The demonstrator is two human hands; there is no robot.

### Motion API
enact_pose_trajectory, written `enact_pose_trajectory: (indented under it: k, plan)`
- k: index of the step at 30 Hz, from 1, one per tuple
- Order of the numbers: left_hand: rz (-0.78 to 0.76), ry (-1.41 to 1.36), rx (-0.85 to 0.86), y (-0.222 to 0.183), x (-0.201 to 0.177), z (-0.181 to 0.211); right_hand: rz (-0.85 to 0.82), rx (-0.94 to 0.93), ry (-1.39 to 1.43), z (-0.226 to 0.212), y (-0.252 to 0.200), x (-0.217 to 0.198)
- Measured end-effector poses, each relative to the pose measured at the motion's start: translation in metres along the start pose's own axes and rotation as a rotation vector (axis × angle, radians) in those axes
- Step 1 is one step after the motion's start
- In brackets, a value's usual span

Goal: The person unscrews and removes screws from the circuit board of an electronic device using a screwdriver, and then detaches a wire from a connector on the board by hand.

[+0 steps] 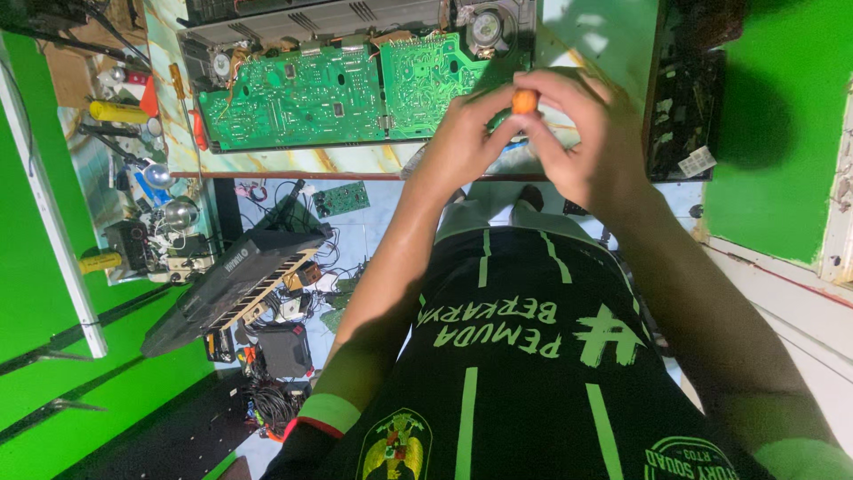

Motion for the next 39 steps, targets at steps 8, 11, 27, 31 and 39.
enact_pose_trajectory:
  k: [8,11,27,31,39]
  plan:
    - [0.039,0.009,0.186,0.007,-0.003,0.006,-0.081,0.048,-0.086,0.005,-0.001,0.004]
    - [-0.044,0.017,0.203,0.008,-0.001,0.005,-0.019,-0.06,0.093,0.0,0.002,-0.001]
    - [-0.004,0.081,0.102,0.011,-0.004,-0.004,0.021,-0.13,-0.072,0.011,-0.005,0.003]
    - [-0.035,0.026,0.211,0.011,0.001,0.007,0.021,-0.129,-0.086,0.014,-0.006,-0.001]
    - [0.0,-0.073,0.275,0.012,0.003,0.009,0.041,-0.089,-0.116,0.01,-0.008,-0.002]
Point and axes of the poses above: each hand's wrist, its own y-axis towards the middle knuckle, its own x-axis out of the palm, z = x × y, the point moved 6 cm from there along y, towards the middle knuckle, and after that the axes turned 12 degrees about -y, right-handed, at the moved point
